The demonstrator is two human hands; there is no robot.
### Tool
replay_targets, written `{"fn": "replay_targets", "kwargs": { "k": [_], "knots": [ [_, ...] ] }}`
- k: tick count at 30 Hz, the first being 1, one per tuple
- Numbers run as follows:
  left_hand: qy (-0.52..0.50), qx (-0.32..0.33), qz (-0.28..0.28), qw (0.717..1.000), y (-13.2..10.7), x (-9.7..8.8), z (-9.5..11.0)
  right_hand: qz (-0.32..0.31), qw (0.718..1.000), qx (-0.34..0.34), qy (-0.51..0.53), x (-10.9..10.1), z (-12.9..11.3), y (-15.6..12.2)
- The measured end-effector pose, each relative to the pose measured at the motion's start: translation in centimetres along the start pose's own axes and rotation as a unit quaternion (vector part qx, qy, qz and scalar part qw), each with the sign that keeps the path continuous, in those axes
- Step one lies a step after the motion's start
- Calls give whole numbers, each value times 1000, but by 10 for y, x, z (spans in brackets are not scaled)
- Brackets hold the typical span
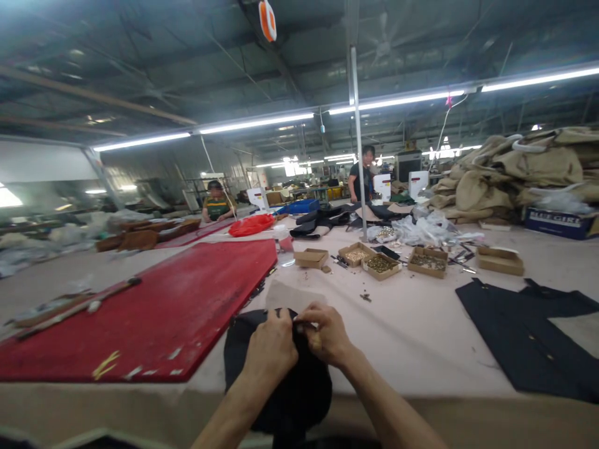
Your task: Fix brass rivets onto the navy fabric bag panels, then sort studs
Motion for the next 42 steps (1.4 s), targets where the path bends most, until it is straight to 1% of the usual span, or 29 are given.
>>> {"fn": "replay_targets", "kwargs": {
  "k": [3,5,8,10,11,13,17,20,23,25,27,29,31,32,33,35,36,38,42],
  "knots": [
    [-43,-7,35,998,6,4,-20,20,998,40,-42,9,-2,-23],
    [-70,-7,61,996,6,3,-29,21,994,67,-82,16,3,-43],
    [-96,-9,96,991,0,-1,-35,14,979,139,-150,24,18,-67],
    [-106,-7,118,987,-6,-4,-34,10,966,182,-184,23,28,-74],
    [-110,-8,131,985,-9,-6,-33,11,961,195,-198,20,31,-73],
    [-122,-18,163,979,-18,-8,-27,21,955,197,-222,11,33,-64],
    [-164,-51,219,960,-41,-9,-4,56,950,176,-251,-10,36,-32],
    [-181,-34,215,959,-59,-1,15,50,944,174,-274,-20,49,-16],
    [-182,21,196,963,-72,11,27,38,925,213,-313,-29,66,-14],
    [-191,68,188,961,-76,19,31,68,908,226,-346,-35,73,-22],
    [-207,87,178,958,-77,25,33,122,897,216,-365,-39,74,-35],
    [-224,75,170,957,-75,30,34,169,895,199,-362,-39,71,-52],
    [-238,56,167,955,-72,35,36,183,905,188,-334,-34,68,-70],
    [-245,50,167,954,-71,38,37,169,918,185,-307,-31,67,-78],
    [-252,46,170,951,-71,41,39,137,935,184,-271,-28,67,-86],
    [-267,40,178,946,-72,46,41,47,963,189,-189,-23,71,-98],
    [-274,35,182,944,-73,49,42,1,970,190,-154,-23,74,-103],
    [-286,28,186,939,-75,54,42,-67,974,184,-112,-24,82,-110],
    [-300,17,179,937,-84,60,38,-138,973,164,-89,-32,91,-113]
  ]
}}
Point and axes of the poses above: each hand's wrist, its own y-axis towards the middle knuckle, its own x-axis out of the palm, z = x × y, the point moved 1 cm from there along y, towards the middle knuckle, and after that the axes turned 3 degrees about y, right-handed, at the moved point
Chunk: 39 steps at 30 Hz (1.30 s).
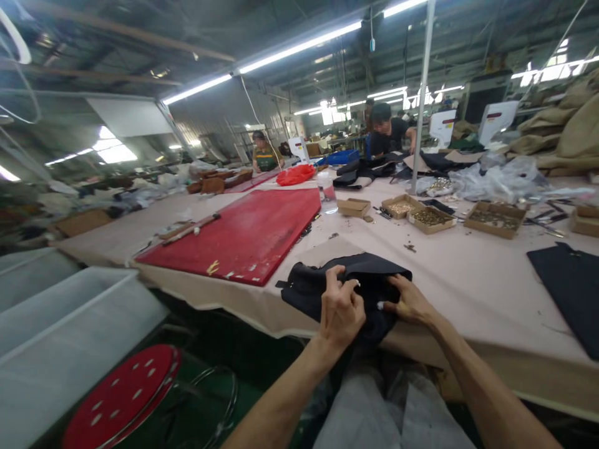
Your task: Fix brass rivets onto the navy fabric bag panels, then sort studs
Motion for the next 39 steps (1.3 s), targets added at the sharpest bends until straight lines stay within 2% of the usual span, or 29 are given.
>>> {"fn": "replay_targets", "kwargs": {
  "k": [5,8,11,13,16,19,22,26,30,34,39],
  "knots": [
    [25,-14,7,1000,-4,-3,-6,-54,997,-6,-48,-10,-2,6],
    [92,-36,18,995,6,-7,-11,-87,994,8,-68,-13,0,12],
    [182,-78,15,980,22,-20,-13,-118,990,9,-72,-14,0,13],
    [229,-97,10,969,32,-31,-11,-145,986,-3,-82,-14,-1,12],
    [262,-87,3,961,45,-45,-1,-186,976,-22,-111,-17,-5,9],
    [287,-68,-11,955,57,-49,8,-217,969,-37,-114,-21,-7,8],
    [315,-76,-36,945,75,-41,5,-239,967,-45,-75,-26,-8,7],
    [333,-104,-42,936,101,-26,-13,-267,963,-37,-8,-35,-10,6],
    [326,-94,-69,938,111,-9,-25,-277,953,-36,116,-49,-2,10],
    [302,-61,-128,943,104,8,-25,-239,935,3,262,-56,21,24],
    [289,-30,-159,944,100,21,-28,-158,946,24,283,-42,38,52]
  ]
}}
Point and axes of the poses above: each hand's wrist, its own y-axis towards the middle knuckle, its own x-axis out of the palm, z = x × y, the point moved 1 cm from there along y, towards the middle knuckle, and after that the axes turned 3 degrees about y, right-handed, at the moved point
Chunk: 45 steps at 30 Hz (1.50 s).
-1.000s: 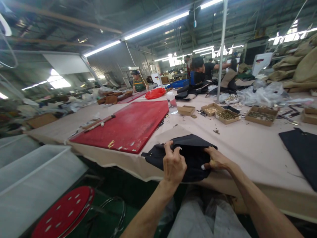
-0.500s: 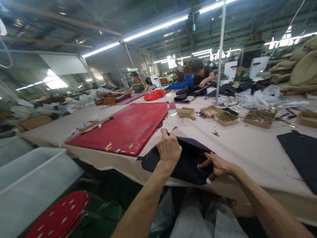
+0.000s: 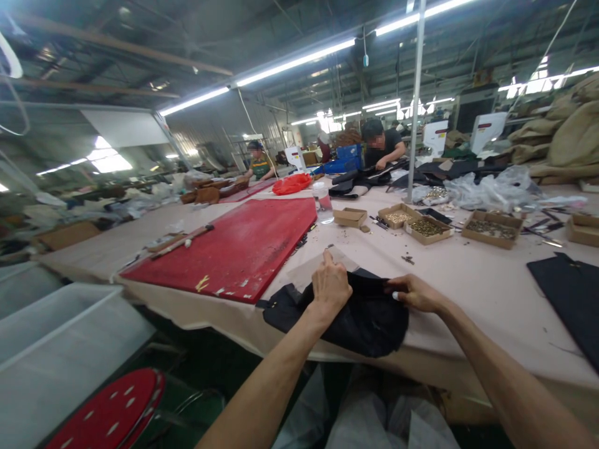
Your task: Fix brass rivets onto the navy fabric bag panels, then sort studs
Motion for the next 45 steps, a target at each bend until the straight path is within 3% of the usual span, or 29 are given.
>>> {"fn": "replay_targets", "kwargs": {
  "k": [5,8,11,14,16,17,20,23,27,31,35,40,45],
  "knots": [
    [0,39,0,999,12,8,-1,59,997,2,-39,5,8,16],
    [4,94,27,995,19,9,4,92,993,-39,-70,10,16,13],
    [6,216,33,976,21,15,13,122,981,-89,-121,16,25,8],
    [-4,409,-19,912,16,34,21,136,969,-97,-181,21,31,9],
    [-2,472,-69,879,12,52,24,138,966,-92,-199,23,32,12],
    [2,470,-87,878,10,61,25,139,966,-90,-200,24,31,13],
    [-2,384,-124,915,10,80,28,144,967,-84,-195,26,30,15],
    [-33,310,-161,937,15,84,31,148,967,-82,-193,27,28,13],
    [-65,279,-181,941,21,84,33,151,966,-96,-189,28,23,10],
    [-125,272,-171,939,22,97,29,153,965,-114,-181,30,23,7],
    [-214,253,-177,927,25,112,24,158,968,-113,-159,27,32,9],
    [-309,199,-233,900,35,119,24,131,975,-123,-127,16,36,7],
    [-378,221,-287,852,46,130,24,105,982,-104,-117,5,29,3]
  ]
}}
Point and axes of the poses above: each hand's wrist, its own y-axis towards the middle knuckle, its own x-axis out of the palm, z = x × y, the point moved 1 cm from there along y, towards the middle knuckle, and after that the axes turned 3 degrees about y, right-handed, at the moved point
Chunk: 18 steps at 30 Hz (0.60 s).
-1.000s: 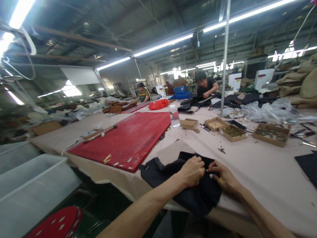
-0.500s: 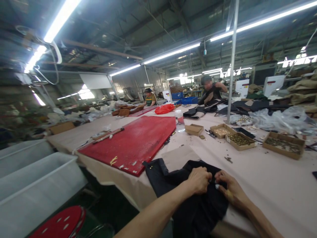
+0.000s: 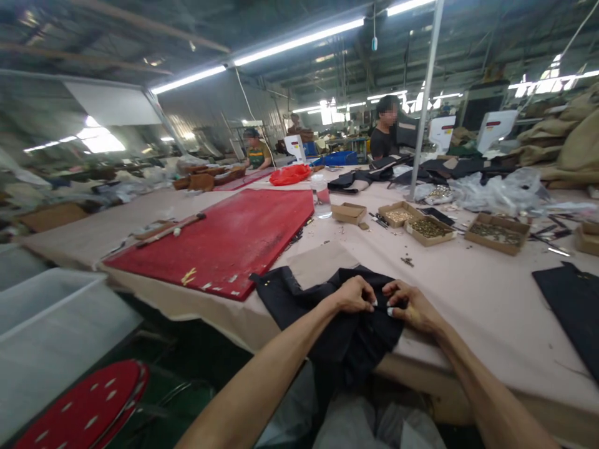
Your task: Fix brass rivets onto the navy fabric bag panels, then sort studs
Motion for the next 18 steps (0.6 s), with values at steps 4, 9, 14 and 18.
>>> {"fn": "replay_targets", "kwargs": {
  "k": [4,9,14,18],
  "knots": [
    [-42,34,17,998,3,2,-7,7,1000,6,0,-3,2,2],
    [-58,-42,57,996,11,3,-8,10,999,49,-22,0,4,9],
    [-53,-122,82,988,23,-1,-3,30,994,75,-68,6,10,18],
    [-44,-156,81,984,29,-3,2,39,986,124,-105,10,14,23]
  ]
}}
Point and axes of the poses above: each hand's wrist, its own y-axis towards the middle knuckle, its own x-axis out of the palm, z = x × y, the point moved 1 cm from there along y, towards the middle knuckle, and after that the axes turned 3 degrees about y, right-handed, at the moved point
